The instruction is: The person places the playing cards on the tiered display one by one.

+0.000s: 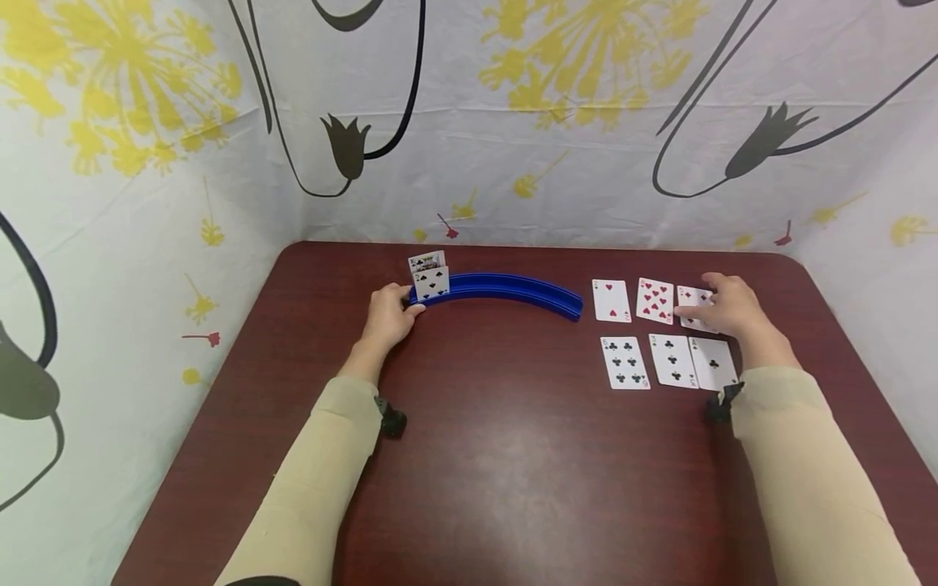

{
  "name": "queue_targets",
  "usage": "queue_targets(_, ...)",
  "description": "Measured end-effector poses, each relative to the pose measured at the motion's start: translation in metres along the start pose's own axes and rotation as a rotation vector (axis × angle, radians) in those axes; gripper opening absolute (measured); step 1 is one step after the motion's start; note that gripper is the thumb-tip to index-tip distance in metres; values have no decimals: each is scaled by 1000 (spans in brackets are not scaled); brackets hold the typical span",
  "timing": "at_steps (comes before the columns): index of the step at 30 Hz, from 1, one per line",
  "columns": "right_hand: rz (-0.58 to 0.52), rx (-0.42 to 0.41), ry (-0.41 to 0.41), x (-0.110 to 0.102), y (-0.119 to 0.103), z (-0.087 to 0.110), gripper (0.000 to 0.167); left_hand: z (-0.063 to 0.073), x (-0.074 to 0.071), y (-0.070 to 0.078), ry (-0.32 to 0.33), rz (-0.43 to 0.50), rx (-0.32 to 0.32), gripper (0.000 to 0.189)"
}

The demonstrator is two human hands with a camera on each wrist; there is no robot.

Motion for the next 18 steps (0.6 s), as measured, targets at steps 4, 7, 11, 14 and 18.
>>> queue_targets(4, 12, -3, -2, 1, 2, -1, 99, 0, 1, 0, 1, 6, 3, 47)
queue_targets(7, 15, -10, 3, 3, 3, -2, 100, 0, 1, 0, 4, 9, 4, 47)
queue_targets(11, 15, -18, 0, 4, 6, -3, 99, 0, 1, 1, 7, 7, 8, 47)
queue_targets(14, 19, -24, -11, 4, 9, -4, 97, 0, 0, 1, 9, 6, 17, 47)
queue_targets(18, 34, -43, -28, 2, 10, -7, 99, 0, 0, 1, 16, -3, 33, 46)
Point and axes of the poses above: each hand's wrist, its own z-axis away from the middle knuckle, its own x-axis out of the palm, y = z × x, the point moved 2 cm from there along -z, towards the middle knuckle, and after that the axes turned 13 degrees about z, right-handed, at the moved point
